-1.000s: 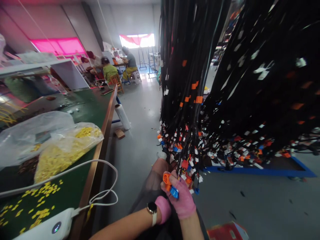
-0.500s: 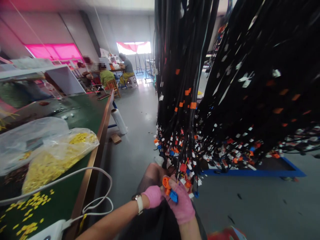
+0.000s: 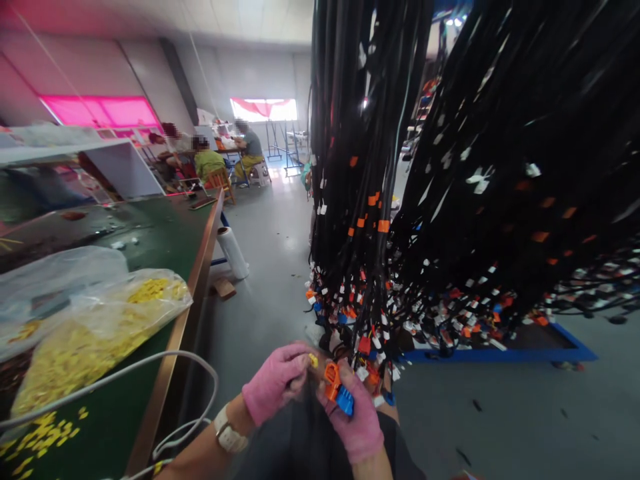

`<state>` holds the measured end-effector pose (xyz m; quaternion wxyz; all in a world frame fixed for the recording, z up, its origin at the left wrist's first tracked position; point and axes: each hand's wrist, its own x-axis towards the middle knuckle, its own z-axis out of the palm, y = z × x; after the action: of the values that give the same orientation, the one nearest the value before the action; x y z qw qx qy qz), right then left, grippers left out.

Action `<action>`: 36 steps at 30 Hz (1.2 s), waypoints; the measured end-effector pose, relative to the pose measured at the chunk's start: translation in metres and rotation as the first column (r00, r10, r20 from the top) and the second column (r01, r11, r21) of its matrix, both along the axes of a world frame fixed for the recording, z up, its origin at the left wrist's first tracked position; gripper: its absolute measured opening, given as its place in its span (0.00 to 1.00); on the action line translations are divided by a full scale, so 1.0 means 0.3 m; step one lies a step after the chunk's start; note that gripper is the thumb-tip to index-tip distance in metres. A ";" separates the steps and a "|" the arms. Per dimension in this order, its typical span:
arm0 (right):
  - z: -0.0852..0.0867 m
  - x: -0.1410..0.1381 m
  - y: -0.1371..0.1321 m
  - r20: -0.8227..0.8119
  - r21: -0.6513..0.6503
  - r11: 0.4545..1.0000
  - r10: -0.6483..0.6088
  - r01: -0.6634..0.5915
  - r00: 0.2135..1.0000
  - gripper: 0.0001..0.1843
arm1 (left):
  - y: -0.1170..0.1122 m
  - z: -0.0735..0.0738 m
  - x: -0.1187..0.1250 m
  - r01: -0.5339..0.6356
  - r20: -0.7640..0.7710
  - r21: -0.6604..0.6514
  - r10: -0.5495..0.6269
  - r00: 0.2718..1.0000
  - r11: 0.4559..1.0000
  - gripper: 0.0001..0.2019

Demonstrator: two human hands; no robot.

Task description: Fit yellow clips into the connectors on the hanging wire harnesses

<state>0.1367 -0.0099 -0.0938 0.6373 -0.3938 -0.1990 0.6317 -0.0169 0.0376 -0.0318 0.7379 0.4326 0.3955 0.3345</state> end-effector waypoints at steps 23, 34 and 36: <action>-0.034 0.047 -0.025 0.608 0.164 0.986 -0.078 -0.029 0.790 0.30 | -0.064 0.021 0.067 -0.020 -0.373 0.379 0.173 0.911 0.925 0.12; -0.017 -0.002 -0.023 0.547 0.127 0.992 -0.082 0.014 0.833 0.23 | -0.041 -0.021 0.079 -0.180 -0.160 0.084 0.191 0.968 0.980 0.13; -0.018 -0.012 -0.020 0.495 0.139 0.990 -0.067 -0.003 0.866 0.21 | -0.024 -0.022 0.068 -0.180 -0.198 0.124 0.202 0.959 0.976 0.14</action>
<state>0.1330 -0.0159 -0.0993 0.5998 -0.5027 -0.3926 0.4832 0.0035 0.0304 -0.0385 0.6327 0.4635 0.4926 0.3771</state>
